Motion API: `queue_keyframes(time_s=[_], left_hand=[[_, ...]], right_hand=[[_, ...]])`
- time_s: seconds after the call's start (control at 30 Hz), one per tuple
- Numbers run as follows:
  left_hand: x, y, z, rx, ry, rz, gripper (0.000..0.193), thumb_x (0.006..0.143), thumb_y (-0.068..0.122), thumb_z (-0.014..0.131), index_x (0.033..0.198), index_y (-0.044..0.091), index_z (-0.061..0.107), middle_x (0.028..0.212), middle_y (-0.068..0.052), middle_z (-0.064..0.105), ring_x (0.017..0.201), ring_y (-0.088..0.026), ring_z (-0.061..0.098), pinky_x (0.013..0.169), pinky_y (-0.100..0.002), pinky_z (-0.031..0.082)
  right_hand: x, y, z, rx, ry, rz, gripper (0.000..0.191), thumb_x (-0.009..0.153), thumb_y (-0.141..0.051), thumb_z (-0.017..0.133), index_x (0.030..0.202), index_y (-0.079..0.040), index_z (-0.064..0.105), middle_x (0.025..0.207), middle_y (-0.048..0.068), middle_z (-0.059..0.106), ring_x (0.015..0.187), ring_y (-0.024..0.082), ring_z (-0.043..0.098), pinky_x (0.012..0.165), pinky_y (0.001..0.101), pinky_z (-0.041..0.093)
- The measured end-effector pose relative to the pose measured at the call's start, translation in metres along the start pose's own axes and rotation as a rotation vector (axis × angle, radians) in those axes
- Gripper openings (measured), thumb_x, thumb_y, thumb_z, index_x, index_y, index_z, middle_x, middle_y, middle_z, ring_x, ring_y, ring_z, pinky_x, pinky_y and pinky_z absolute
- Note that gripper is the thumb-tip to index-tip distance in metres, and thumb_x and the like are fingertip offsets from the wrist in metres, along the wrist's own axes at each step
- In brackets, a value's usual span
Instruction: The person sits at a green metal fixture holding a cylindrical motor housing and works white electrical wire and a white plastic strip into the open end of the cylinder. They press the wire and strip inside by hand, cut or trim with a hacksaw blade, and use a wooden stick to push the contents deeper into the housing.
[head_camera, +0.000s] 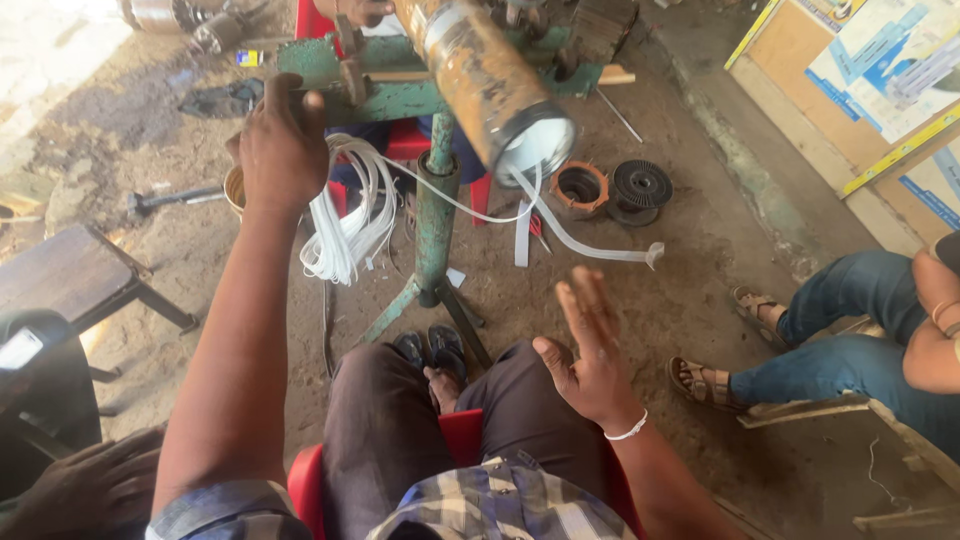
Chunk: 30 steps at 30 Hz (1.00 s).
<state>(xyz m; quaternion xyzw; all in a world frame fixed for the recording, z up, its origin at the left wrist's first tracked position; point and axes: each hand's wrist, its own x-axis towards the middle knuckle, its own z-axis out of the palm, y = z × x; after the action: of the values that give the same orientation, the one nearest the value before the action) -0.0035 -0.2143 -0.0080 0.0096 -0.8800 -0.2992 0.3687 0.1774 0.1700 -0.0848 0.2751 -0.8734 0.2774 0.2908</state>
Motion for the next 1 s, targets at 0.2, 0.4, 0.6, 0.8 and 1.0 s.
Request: queue_keyframes(time_s=[0.2, 0.4, 0.6, 0.8, 1.0], left_hand=[[-0.021, 0.04, -0.034, 0.206, -0.163, 0.09, 0.035, 0.113, 0.04, 0.056, 0.12, 0.006, 0.054, 0.088, -0.018, 0.072, 0.08, -0.041, 0.069, 0.074, -0.056, 0.05], [-0.076, 0.127, -0.038, 0.351, -0.236, 0.324, 0.058, 0.09, 0.044, 0.065, 0.131, 0.005, 0.055, 0.089, -0.016, 0.073, 0.081, -0.033, 0.07, 0.069, -0.048, 0.051], [-0.122, 0.14, -0.054, -0.297, -0.133, 0.468, 0.029, 0.097, 0.024, 0.067, 0.121, 0.008, 0.067, 0.113, -0.013, 0.074, 0.107, -0.035, 0.068, 0.091, -0.047, 0.049], [-0.131, 0.092, -0.056, -0.352, -0.211, 0.264, 0.019, 0.093, 0.02, 0.072, 0.106, 0.006, 0.074, 0.098, -0.014, 0.075, 0.094, -0.038, 0.069, 0.085, -0.047, 0.053], [-0.135, 0.06, -0.052, -0.331, -0.305, 0.072, 0.021, 0.093, 0.021, 0.071, 0.108, 0.008, 0.073, 0.101, -0.013, 0.074, 0.094, -0.037, 0.069, 0.082, -0.047, 0.053]], right_hand=[[-0.007, 0.006, -0.001, 0.047, -0.162, 0.096, 0.065, 0.097, -0.035, 0.068, 0.151, -0.006, 0.048, 0.162, 0.022, 0.04, 0.151, 0.04, 0.038, 0.119, 0.0479, 0.035], [0.027, -0.004, -0.017, 0.1, -0.073, 0.044, 0.061, 0.102, -0.036, 0.065, 0.15, -0.002, 0.049, 0.156, 0.022, 0.051, 0.145, 0.037, 0.049, 0.12, 0.0456, 0.039], [0.085, -0.016, -0.03, 0.111, 0.066, 0.005, 0.066, 0.109, -0.039, 0.059, 0.157, 0.003, 0.041, 0.158, 0.025, 0.05, 0.148, 0.04, 0.05, 0.123, 0.0448, 0.039], [0.141, 0.003, -0.006, 0.094, 0.062, -0.077, 0.064, 0.112, -0.037, 0.059, 0.158, 0.003, 0.041, 0.157, 0.025, 0.051, 0.148, 0.039, 0.049, 0.123, 0.0455, 0.038], [0.212, 0.078, 0.038, -0.141, 0.187, 0.093, 0.042, 0.112, -0.035, 0.06, 0.146, -0.01, 0.058, 0.134, 0.01, 0.069, 0.13, 0.034, 0.059, 0.118, 0.0495, 0.037]])
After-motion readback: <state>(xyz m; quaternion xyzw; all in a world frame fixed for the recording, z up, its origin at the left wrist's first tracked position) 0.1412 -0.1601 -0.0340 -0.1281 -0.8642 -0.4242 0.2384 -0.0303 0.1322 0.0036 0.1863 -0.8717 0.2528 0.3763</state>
